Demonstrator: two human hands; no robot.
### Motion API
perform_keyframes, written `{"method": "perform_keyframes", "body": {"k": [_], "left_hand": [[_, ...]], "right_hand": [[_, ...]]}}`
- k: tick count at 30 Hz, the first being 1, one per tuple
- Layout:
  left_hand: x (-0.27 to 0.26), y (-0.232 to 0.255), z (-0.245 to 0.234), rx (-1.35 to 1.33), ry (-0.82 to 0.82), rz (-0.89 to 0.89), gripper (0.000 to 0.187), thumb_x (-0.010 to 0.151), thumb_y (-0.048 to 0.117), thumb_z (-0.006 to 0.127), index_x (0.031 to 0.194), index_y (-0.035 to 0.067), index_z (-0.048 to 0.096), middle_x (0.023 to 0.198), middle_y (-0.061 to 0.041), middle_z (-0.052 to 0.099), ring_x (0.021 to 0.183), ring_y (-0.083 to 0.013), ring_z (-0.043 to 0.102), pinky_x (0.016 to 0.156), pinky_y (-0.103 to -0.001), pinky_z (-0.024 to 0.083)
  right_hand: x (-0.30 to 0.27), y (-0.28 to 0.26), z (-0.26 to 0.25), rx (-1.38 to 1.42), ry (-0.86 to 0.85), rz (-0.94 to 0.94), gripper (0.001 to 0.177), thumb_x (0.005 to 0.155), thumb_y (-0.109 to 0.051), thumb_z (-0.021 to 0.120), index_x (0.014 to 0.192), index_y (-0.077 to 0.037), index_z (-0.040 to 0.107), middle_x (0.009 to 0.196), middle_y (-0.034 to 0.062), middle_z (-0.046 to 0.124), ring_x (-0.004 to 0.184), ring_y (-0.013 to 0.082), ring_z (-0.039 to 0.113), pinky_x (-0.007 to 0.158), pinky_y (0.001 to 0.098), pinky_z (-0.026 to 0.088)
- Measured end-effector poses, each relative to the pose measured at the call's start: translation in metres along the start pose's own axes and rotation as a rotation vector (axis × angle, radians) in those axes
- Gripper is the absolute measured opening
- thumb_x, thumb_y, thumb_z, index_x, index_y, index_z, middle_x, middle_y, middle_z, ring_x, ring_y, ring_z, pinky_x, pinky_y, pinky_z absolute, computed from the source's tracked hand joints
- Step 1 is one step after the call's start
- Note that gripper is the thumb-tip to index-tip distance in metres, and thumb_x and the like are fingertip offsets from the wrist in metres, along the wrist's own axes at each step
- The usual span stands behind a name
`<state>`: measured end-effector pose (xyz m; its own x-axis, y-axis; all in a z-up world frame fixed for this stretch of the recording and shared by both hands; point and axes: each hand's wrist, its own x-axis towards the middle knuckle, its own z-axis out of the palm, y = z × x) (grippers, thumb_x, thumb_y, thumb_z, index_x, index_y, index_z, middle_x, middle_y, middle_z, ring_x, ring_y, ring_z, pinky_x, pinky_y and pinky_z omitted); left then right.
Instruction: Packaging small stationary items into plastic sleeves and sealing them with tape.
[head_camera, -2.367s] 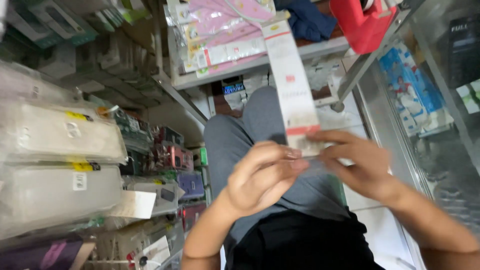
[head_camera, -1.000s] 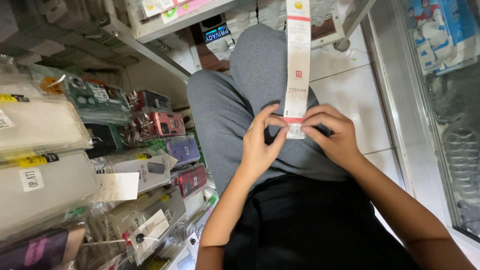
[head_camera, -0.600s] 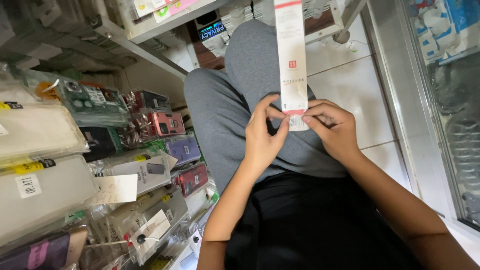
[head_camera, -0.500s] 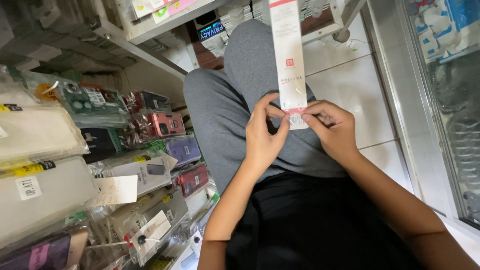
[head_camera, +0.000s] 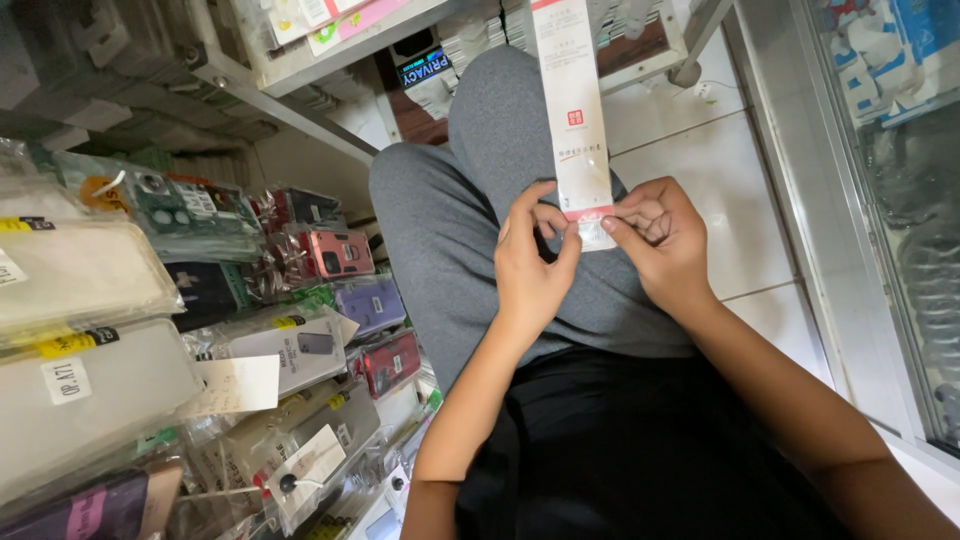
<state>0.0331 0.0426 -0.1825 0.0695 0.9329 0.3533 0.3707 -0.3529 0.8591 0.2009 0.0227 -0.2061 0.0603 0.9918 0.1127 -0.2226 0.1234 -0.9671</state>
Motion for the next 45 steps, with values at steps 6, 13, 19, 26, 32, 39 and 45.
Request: {"method": "perform_keyframes", "body": {"k": [6,13,19,26,32,39,45], "left_hand": [[0.007,0.005,0.001,0.112,0.028,-0.031,0.055,0.083,0.006,0.078,0.133,0.006,0.054,0.084,0.001,0.064,0.071,-0.0125,0.056,0.071,-0.027,0.051],[0.007,-0.002,0.008,0.141,0.062,-0.043,0.049,0.089,0.009,0.076,0.133,0.008,0.055,0.079,0.003,0.062,0.064,-0.0115,0.055,0.067,-0.027,0.049],[0.006,-0.003,0.008,0.179,0.073,-0.024,0.045,0.091,0.011,0.073,0.133,0.007,0.056,0.078,0.003,0.060,0.064,-0.0119,0.055,0.067,-0.029,0.048],[0.008,-0.001,0.008,0.217,0.069,-0.023,0.044,0.092,0.013,0.072,0.132,0.007,0.057,0.077,0.003,0.061,0.065,-0.0132,0.059,0.068,-0.030,0.049],[0.012,0.002,0.008,0.232,0.083,0.031,0.045,0.091,0.016,0.075,0.131,0.006,0.057,0.078,0.000,0.060,0.072,-0.0174,0.064,0.071,-0.032,0.051],[0.010,-0.002,0.008,0.267,0.111,0.072,0.039,0.095,0.015,0.072,0.131,0.006,0.059,0.079,0.000,0.060,0.077,-0.0193,0.066,0.074,-0.033,0.051],[0.008,-0.008,0.009,0.337,0.139,0.128,0.037,0.097,0.014,0.070,0.132,0.005,0.060,0.080,-0.001,0.062,0.079,-0.0211,0.066,0.072,-0.033,0.050]], "right_hand": [[0.003,0.003,-0.001,0.014,0.025,0.060,0.029,0.102,0.008,0.062,0.119,0.000,0.040,0.107,0.0179,0.072,0.099,0.0159,0.072,0.085,0.0299,0.061],[0.009,-0.001,-0.003,0.018,0.009,0.074,0.033,0.100,0.007,0.062,0.123,0.001,0.039,0.101,0.0174,0.073,0.089,0.0143,0.071,0.079,0.0278,0.059],[0.013,0.003,-0.005,-0.064,0.016,0.102,0.028,0.101,0.004,0.064,0.122,0.003,0.045,0.097,0.0160,0.073,0.083,0.0128,0.070,0.070,0.0261,0.057],[0.022,-0.002,-0.002,-0.046,0.003,0.144,0.033,0.100,0.001,0.064,0.126,0.000,0.044,0.092,0.0113,0.072,0.077,0.0098,0.067,0.062,0.0238,0.054],[0.025,-0.008,0.012,-0.266,0.038,0.161,0.044,0.097,-0.001,0.070,0.133,-0.001,0.044,0.077,0.0056,0.061,0.063,0.0064,0.057,0.049,0.0228,0.043],[0.025,-0.006,0.012,-0.168,0.024,0.098,0.041,0.101,0.001,0.059,0.138,-0.001,0.041,0.079,0.0023,0.064,0.060,0.0039,0.055,0.050,0.0206,0.041],[0.025,0.007,0.009,-0.183,0.001,0.025,0.039,0.104,0.002,0.054,0.141,-0.001,0.041,0.087,0.0041,0.064,0.063,0.0044,0.050,0.054,0.0202,0.040]]}}
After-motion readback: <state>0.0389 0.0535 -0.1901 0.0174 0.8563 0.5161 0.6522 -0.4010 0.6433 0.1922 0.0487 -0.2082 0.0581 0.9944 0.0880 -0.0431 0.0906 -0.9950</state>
